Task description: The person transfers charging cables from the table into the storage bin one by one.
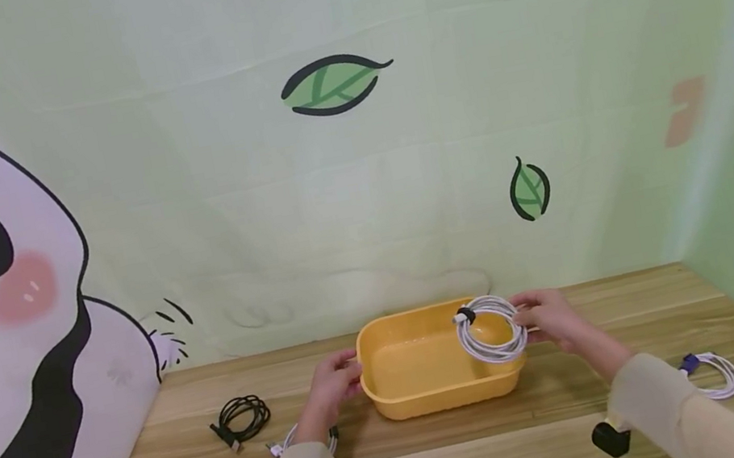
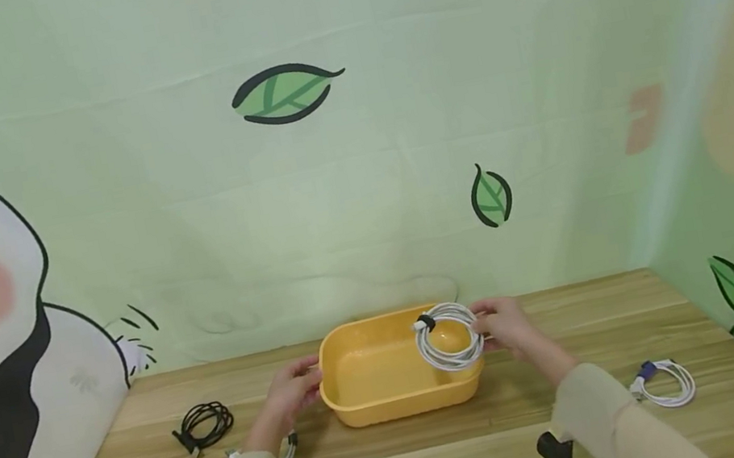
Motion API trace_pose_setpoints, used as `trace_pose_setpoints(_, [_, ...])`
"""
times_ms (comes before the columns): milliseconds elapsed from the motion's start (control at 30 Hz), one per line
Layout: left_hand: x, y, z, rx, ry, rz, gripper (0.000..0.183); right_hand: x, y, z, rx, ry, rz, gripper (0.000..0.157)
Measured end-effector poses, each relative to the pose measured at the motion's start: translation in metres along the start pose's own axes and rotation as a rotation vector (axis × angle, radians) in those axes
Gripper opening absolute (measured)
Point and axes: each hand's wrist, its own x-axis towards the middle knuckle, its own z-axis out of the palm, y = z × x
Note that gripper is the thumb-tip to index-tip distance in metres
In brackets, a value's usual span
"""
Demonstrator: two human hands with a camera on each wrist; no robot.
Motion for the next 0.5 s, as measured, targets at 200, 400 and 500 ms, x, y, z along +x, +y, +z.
trace_pose_setpoints(200, [0.001,-0.001,0.000,0.000,0.001,0.002,0.036,0.005,-0.001,0.010,0.003,0.017,0.026,0.040])
trace_pose_setpoints(400, [0.001,-0.001,0.000,-0.012,-0.009,0.014,0.037,0.009,0.000,0.020,0.012,0.027,0.035,0.040])
trace_pose_setpoints(500, [0.000,-0.001,0.000,-0.019,-0.016,0.017,0.037,0.011,0.002,0.025,0.022,0.037,0.032,0.038])
